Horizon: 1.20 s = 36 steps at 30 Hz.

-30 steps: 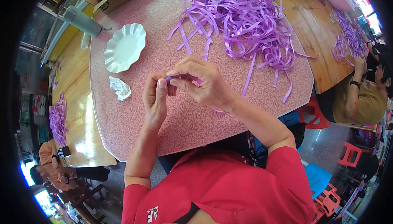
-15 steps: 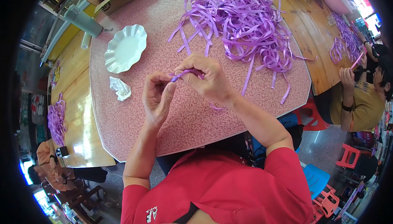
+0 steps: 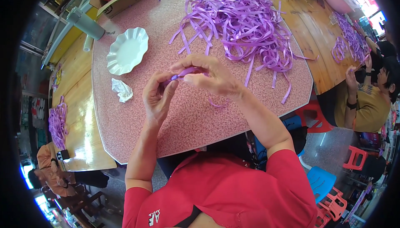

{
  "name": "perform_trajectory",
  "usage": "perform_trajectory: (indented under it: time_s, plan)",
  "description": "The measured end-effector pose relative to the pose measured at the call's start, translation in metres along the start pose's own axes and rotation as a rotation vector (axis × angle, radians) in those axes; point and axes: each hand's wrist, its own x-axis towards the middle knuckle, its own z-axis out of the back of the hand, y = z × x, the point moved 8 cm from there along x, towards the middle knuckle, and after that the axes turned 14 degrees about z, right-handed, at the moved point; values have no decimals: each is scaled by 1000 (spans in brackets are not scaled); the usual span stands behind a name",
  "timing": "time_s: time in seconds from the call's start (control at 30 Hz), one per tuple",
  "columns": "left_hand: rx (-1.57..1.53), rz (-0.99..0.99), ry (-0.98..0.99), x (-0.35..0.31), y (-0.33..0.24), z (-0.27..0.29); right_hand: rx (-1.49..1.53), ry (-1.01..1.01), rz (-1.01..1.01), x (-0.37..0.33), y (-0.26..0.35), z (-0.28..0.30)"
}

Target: Tying knots in long purple plastic strips.

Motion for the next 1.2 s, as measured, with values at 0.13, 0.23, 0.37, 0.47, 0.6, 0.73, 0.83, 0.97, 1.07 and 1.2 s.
perform_trajectory:
  time_s: [0.13,0.23,0.37,0.47,0.6,0.73,0.83,0.97,1.07,1.2]
  plan:
    - [-10,5,-31,1,-6,1,58,-86,-74,-5,-11,1]
    - [65,-30,-52,0,-9,2,-57,-32,-81,-7,-18,5]
    - [94,-53,-66,-1,-13,4,-68,-19,-100,-8,-23,3]
    - [-18,21,-50,0,-6,3,-36,-29,-77,-8,-23,2]
    - [-53,17,-28,1,-3,4,-98,-10,9,-4,-15,1]
    - [-76,57,4,1,2,4,-138,-9,35,-3,-11,0]
    - [-166,71,51,3,0,-1,-69,-45,8,-6,-14,2]
    - [-162,106,119,1,0,-4,-40,-52,-99,-7,-20,0]
    - [-64,108,92,2,6,0,-51,-38,-70,-6,-21,-1]
    - [-73,333,130,-1,9,6,-424,102,116,-1,-2,-3]
